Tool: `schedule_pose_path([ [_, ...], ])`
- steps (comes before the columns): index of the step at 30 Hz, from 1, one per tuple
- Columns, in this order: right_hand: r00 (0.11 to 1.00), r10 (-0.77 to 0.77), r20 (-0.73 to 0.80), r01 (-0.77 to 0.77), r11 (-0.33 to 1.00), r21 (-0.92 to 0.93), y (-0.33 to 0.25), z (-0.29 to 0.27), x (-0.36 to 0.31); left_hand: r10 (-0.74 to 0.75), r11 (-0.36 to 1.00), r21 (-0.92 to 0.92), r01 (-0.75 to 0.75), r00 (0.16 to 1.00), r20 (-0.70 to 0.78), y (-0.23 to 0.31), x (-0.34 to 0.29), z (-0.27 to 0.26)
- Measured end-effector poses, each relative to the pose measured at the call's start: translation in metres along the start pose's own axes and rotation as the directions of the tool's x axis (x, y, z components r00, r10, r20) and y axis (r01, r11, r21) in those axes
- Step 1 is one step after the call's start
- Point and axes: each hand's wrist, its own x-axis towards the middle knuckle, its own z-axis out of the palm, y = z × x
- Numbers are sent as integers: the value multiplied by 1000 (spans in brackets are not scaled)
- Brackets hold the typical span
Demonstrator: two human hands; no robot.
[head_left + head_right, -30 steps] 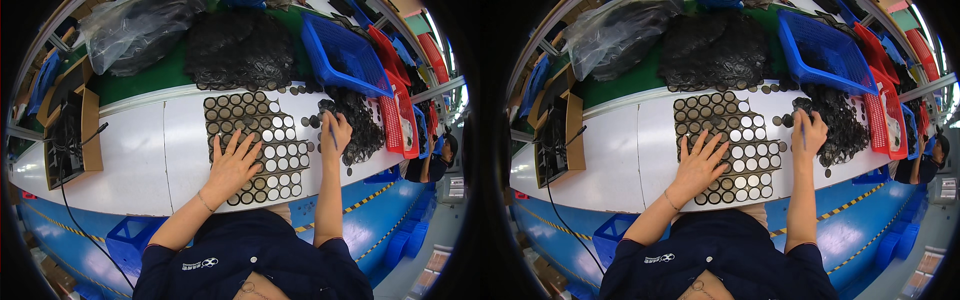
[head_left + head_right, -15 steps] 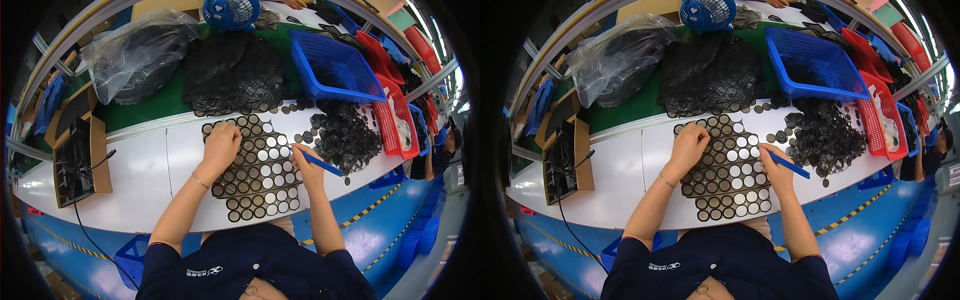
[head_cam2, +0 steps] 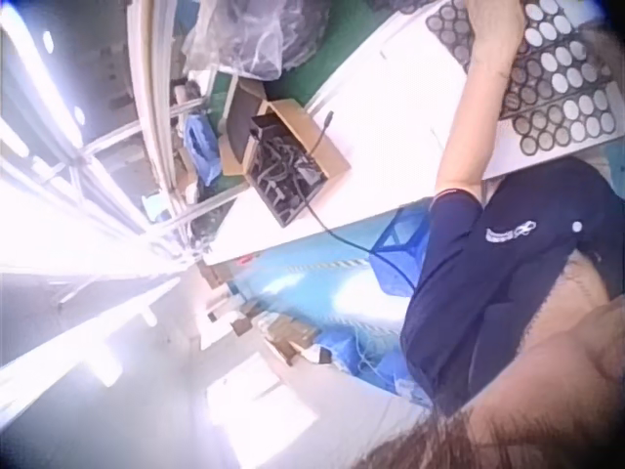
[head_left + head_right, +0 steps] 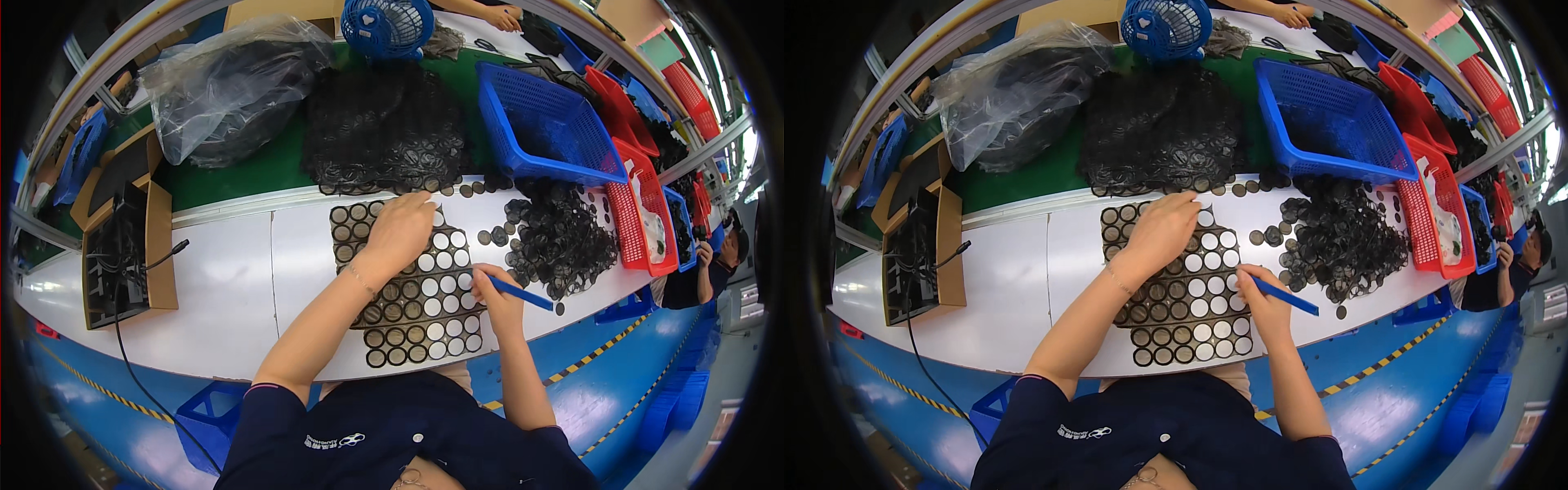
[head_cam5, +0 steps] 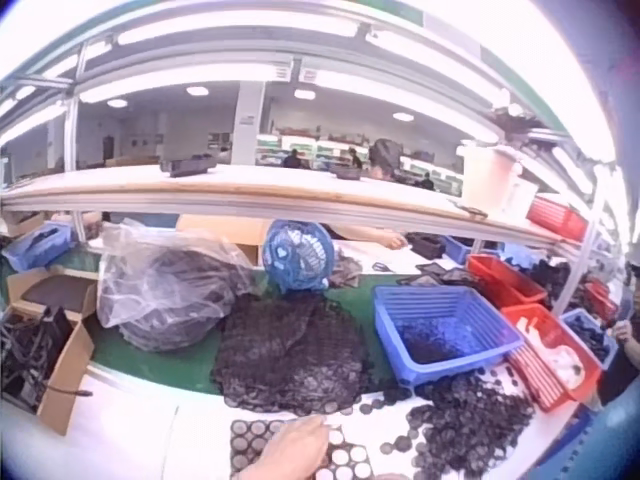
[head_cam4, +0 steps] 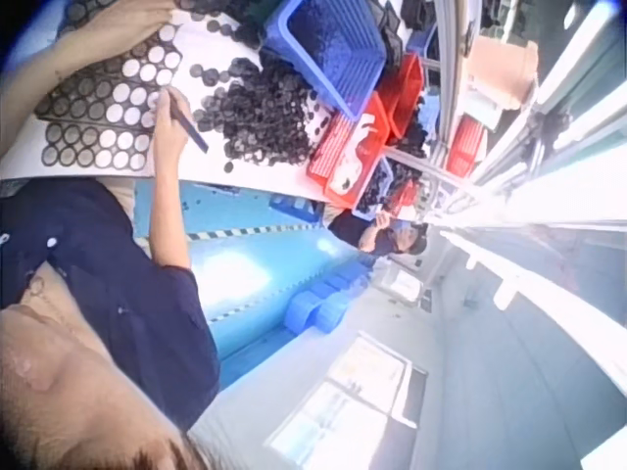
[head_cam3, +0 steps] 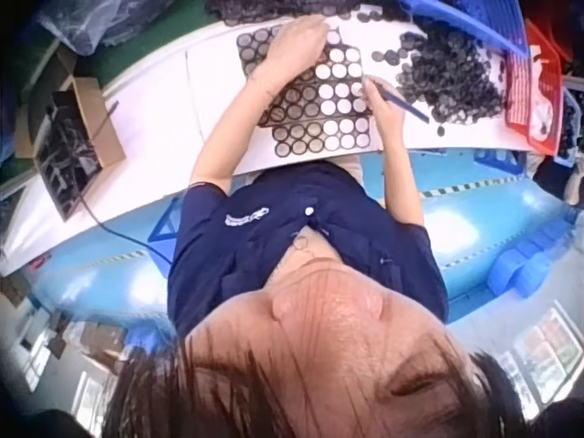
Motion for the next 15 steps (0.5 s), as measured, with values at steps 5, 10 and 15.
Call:
schedule_pose_path([
  [5,985,-1,170,-13,997,81,4,41,40,-56,977,211,43,997,56,5,-67,-15],
  [10,987,63,150,-64,998,4,8,66,56,-75,985,159,66,996,57,6,-87,-5],
  [15,986,39,165,-31,998,-54,12,69,55,-62,984,169,55,997,37,3,-90,-3],
])
